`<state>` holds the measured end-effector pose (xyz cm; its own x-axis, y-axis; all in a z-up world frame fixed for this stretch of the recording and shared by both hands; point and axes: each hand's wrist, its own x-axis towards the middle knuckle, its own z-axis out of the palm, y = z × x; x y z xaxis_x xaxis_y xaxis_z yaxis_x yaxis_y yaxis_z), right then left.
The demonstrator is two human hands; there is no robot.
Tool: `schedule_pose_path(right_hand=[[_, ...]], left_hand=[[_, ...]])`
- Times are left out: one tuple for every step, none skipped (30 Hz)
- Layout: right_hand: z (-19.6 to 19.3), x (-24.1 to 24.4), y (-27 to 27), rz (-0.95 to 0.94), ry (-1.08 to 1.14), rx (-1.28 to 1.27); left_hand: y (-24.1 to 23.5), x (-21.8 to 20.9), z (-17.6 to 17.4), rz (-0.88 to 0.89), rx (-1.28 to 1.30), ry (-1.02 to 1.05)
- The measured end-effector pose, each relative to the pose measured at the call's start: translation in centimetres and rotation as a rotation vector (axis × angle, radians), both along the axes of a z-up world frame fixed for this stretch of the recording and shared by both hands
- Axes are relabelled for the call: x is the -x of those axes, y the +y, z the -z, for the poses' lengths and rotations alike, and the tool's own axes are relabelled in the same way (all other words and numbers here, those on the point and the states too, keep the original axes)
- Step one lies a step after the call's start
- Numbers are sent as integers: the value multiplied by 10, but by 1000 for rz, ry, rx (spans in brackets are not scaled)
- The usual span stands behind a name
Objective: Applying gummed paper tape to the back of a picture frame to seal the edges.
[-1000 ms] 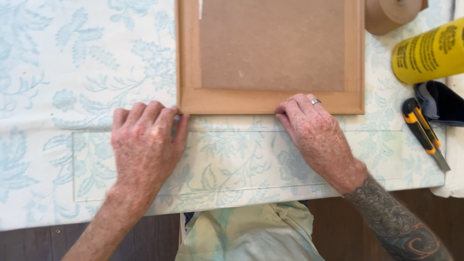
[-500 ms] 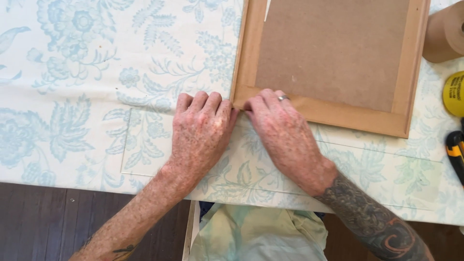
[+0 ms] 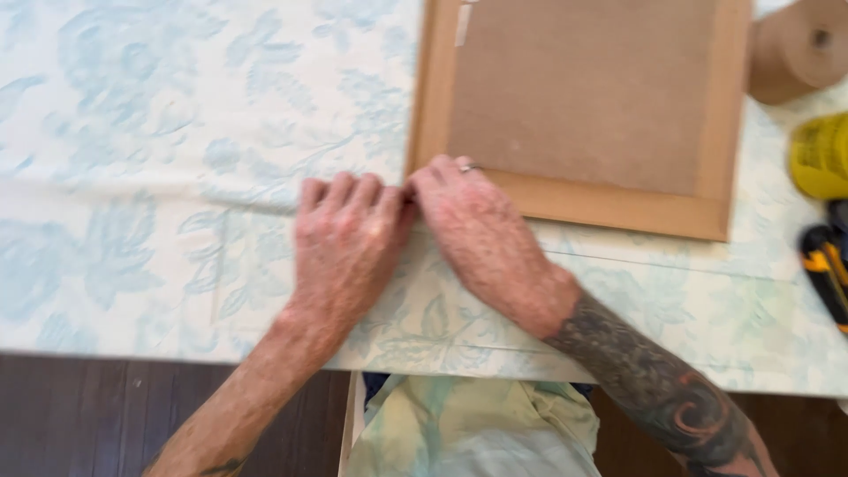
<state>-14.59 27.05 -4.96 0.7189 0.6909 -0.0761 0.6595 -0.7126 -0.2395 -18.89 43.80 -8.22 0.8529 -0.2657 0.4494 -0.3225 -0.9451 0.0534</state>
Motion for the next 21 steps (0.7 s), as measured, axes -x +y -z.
schedule_pose_path(right_hand=[[7, -2, -2, -36, -90, 57], [1, -1, -4, -14, -95, 64], [-5, 0, -6, -14, -124, 0], [-10, 1, -7, -19, -152, -69], [-11, 0, -15, -2, -155, -66], [-11, 1, -22, 11, -146, -70], [-11, 1, -30, 25, -137, -73], [-8, 1, -45, 34, -136, -73], [-4, 0, -59, 37, -63, 9], [1, 0, -71, 38, 12, 87], [-1, 1, -85, 43, 15, 82], [-3, 1, -100, 69, 47, 65], [-4, 1, -115, 94, 80, 48], [-6, 0, -129, 97, 85, 45], [-7, 0, -142, 129, 103, 63], [-9, 0, -156, 162, 123, 81], [-10, 1, -169, 166, 130, 79], [-10, 1, -183, 184, 143, 98], [-11, 1, -196, 203, 155, 116], [-14, 0, -206, 211, 158, 116], [-18, -1, -215, 225, 150, 134]], left_hand=[[0, -1, -6, 3, 24, 15], [-3, -2, -11, 26, 30, 9], [-5, -3, -17, 22, 18, -34], [-6, -3, -23, 13, 2, -74], [-7, -4, -23, 30, 3, -76], [-8, -3, -24, 54, -15, -57], [-9, -2, -24, 77, -34, -37], [-9, -2, -21, 86, -35, -37], [-9, -2, -19, 98, -42, -18], [-7, -1, -17, 106, -54, 2], [-8, 0, -17, 111, -59, 4], [-9, 0, -17, 100, -80, 10], [-10, 0, -17, 89, -102, 15], [-9, 0, -14, 92, -105, 20], [-7, 0, -11, 80, -147, 49], [-5, 0, -8, 68, -188, 80], [-7, 1, -13, 73, -190, 86], [-8, 0, -17, 76, -184, 72], [-10, -1, -22, 79, -178, 57], [-8, 0, -20, 87, -178, 59], [-6, 0, -17, 62, -216, 84]])
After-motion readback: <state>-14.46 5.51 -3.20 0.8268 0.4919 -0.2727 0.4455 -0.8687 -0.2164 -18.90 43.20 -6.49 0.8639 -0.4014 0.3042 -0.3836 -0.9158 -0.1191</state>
